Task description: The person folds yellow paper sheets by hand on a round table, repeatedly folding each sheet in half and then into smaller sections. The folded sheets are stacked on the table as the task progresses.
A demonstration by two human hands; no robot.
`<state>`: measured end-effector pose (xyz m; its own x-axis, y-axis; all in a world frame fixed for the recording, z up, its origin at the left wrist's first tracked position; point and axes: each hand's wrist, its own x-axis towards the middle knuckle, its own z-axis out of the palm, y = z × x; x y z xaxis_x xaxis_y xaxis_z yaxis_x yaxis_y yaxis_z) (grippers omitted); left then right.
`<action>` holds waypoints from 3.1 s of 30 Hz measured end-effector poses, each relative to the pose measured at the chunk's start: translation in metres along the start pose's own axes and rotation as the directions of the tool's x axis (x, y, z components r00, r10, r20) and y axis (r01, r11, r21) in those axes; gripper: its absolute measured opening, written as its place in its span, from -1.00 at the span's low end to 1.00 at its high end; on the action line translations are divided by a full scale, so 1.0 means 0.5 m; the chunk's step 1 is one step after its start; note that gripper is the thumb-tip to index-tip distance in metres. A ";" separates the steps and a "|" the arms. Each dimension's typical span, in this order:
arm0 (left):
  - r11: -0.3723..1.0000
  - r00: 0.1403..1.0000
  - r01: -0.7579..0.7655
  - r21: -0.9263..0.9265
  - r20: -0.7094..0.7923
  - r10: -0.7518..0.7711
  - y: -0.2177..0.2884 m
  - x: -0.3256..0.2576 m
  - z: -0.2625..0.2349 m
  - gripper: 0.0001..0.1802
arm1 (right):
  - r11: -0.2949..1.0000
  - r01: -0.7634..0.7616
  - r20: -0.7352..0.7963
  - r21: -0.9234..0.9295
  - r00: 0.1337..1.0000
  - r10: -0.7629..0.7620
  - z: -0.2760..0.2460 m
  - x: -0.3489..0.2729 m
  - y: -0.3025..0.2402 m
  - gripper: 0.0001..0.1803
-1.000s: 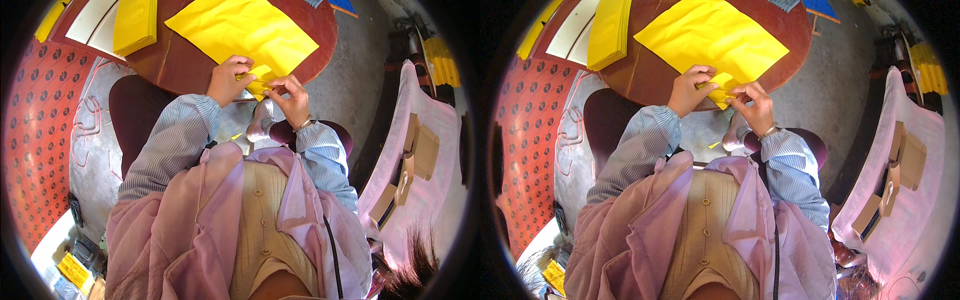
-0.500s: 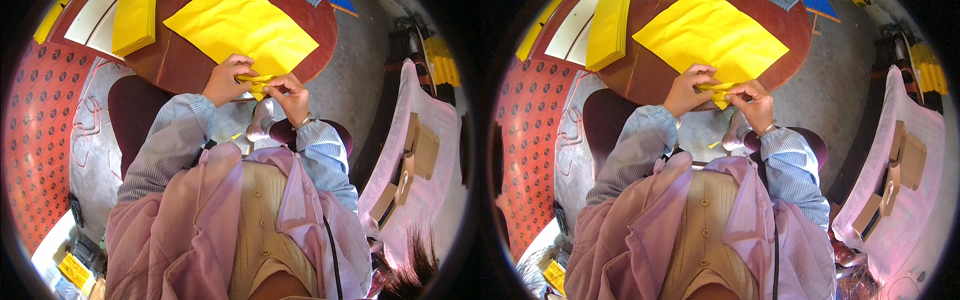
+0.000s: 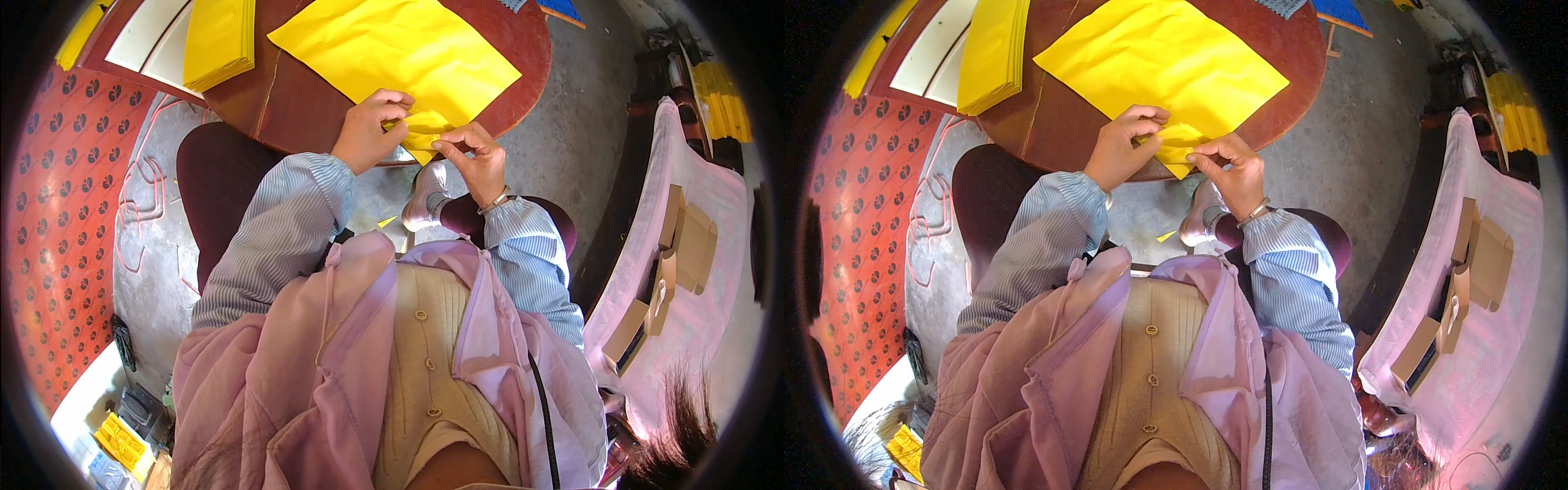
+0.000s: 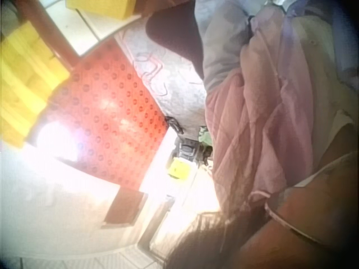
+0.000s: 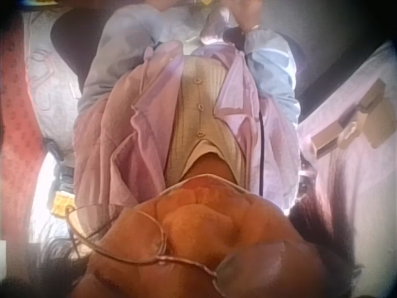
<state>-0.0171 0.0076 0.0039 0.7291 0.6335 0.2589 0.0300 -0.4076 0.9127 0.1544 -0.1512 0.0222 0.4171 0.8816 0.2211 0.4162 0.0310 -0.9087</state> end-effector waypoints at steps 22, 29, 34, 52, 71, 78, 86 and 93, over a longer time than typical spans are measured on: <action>0.999 0.999 0.042 -0.009 0.011 -0.042 -0.004 -0.002 0.000 -0.83 | 0.998 -0.016 0.034 -0.058 0.999 0.018 -0.003 -0.002 -0.004 -0.89; 0.999 0.989 -0.001 0.041 0.150 -0.005 0.006 -0.005 -0.018 -0.63 | 0.999 -0.037 0.032 -0.040 0.999 0.038 -0.002 0.000 -0.003 -0.87; 0.999 0.990 0.041 0.010 0.137 -0.042 0.012 -0.005 -0.014 -0.67 | 0.999 -0.051 0.032 -0.005 0.998 0.051 0.001 -0.001 -0.003 -0.87; 0.998 0.999 0.024 0.065 -0.046 -0.021 0.002 -0.004 0.010 -0.81 | 0.992 0.099 0.067 -0.083 0.993 -0.094 -0.005 -0.003 -0.020 -0.88; 0.996 0.997 -0.050 0.073 0.062 0.046 0.011 -0.012 -0.001 -0.69 | 0.992 -0.123 0.063 -0.013 0.990 0.124 0.004 0.003 -0.007 -0.88; 0.988 1.000 0.024 0.155 0.005 -0.025 0.031 -0.027 0.024 -0.67 | 0.990 0.096 0.041 -0.106 0.995 -0.092 -0.059 0.100 -0.006 -0.96; 0.986 0.999 -0.027 0.163 0.048 0.019 0.052 -0.021 0.010 -0.64 | 0.359 0.175 -0.031 -0.917 0.865 -0.501 -0.250 0.615 0.273 -0.56; 0.983 0.998 -0.065 0.171 0.012 0.064 0.051 -0.017 -0.005 -0.68 | -0.148 0.012 0.027 -0.989 0.994 -0.102 -0.277 0.663 0.328 -0.48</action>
<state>-0.0242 -0.0068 0.0257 0.7379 0.5981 0.3127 0.0992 -0.5544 0.8263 0.4727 0.0810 -0.0046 0.3503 0.8862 0.3032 0.7422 -0.4601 0.4872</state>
